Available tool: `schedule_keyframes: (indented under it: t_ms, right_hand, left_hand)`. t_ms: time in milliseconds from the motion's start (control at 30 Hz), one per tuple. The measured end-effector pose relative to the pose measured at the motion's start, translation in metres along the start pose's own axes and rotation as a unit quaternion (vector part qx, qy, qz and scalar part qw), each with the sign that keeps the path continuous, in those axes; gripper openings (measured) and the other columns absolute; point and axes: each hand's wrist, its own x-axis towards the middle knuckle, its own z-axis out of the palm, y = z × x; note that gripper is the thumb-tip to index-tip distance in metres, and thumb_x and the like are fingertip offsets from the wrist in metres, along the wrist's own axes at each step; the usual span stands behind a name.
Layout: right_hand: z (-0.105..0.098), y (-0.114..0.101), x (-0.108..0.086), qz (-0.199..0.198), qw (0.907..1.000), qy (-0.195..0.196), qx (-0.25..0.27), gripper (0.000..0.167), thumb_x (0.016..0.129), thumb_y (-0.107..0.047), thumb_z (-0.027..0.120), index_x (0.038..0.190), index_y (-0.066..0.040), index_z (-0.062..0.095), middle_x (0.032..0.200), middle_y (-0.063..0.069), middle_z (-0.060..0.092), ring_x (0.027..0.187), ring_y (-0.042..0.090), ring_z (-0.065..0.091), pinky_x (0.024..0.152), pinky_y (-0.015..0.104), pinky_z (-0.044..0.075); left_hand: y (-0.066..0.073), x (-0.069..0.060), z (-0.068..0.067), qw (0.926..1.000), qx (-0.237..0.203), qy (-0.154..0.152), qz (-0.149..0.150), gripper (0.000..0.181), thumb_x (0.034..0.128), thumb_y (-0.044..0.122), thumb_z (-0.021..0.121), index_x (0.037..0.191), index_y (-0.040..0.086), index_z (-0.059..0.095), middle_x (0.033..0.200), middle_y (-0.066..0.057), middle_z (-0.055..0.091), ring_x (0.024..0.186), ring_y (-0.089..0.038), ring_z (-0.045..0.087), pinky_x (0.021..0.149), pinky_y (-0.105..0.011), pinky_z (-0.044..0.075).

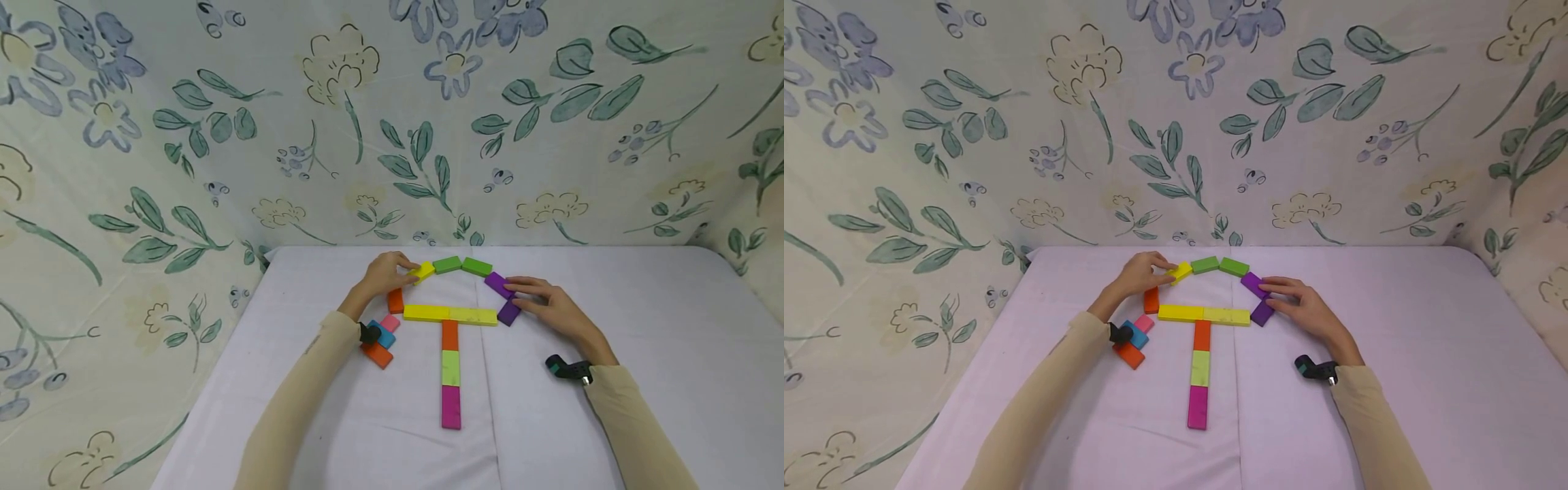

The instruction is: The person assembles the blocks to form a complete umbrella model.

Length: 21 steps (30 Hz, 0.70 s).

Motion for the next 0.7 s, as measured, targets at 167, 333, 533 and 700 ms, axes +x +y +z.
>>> schedule_keyframes:
  t_ms: [167, 333, 533, 700]
  right_hand:
    - [-0.0003, -0.0001, 0.0001, 0.004, 1.0000, -0.001, -0.002, 0.040, 0.101, -0.022, 0.068, 0.140, -0.011, 0.066, 0.162, 0.017, 0.043, 0.154, 0.047, 0.025, 0.119, 0.074, 0.016]
    - [0.0000, -0.0003, 0.0004, 0.007, 1.0000, -0.002, 0.001, 0.040, 0.101, -0.022, 0.069, 0.140, -0.012, 0.066, 0.161, 0.017, 0.043, 0.154, 0.047, 0.025, 0.119, 0.074, 0.016]
    - [0.0002, -0.0015, 0.0000, 0.012, 0.9999, -0.001, -0.002, 0.041, 0.101, -0.023, 0.068, 0.140, -0.012, 0.066, 0.162, 0.016, 0.043, 0.154, 0.046, 0.025, 0.120, 0.073, 0.016]
    - [0.0003, -0.0014, -0.0003, 0.013, 0.9999, 0.000, -0.006, 0.041, 0.101, -0.024, 0.068, 0.140, -0.012, 0.065, 0.162, 0.017, 0.042, 0.155, 0.046, 0.025, 0.120, 0.073, 0.016]
  left_hand:
    - [0.0055, 0.0038, 0.0016, 0.9999, 0.008, -0.005, 0.002, 0.031, 0.0914, 0.030, 0.081, 0.122, 0.023, 0.078, 0.121, -0.003, 0.071, 0.110, -0.022, 0.060, 0.097, -0.038, 0.051]
    - [0.0061, 0.0038, 0.0019, 0.9999, 0.012, -0.005, -0.001, 0.029, 0.0921, 0.028, 0.080, 0.121, 0.023, 0.079, 0.120, -0.002, 0.072, 0.110, -0.021, 0.060, 0.097, -0.037, 0.051]
    - [0.0035, -0.0001, -0.0008, 1.0000, 0.006, -0.003, -0.005, 0.028, 0.0907, 0.027, 0.082, 0.119, 0.022, 0.079, 0.118, -0.002, 0.073, 0.109, -0.021, 0.061, 0.096, -0.036, 0.051]
    - [0.0016, -0.0043, -0.0038, 1.0000, 0.002, -0.004, -0.005, 0.028, 0.0897, 0.026, 0.083, 0.117, 0.020, 0.080, 0.116, -0.002, 0.074, 0.108, -0.022, 0.061, 0.097, -0.038, 0.051]
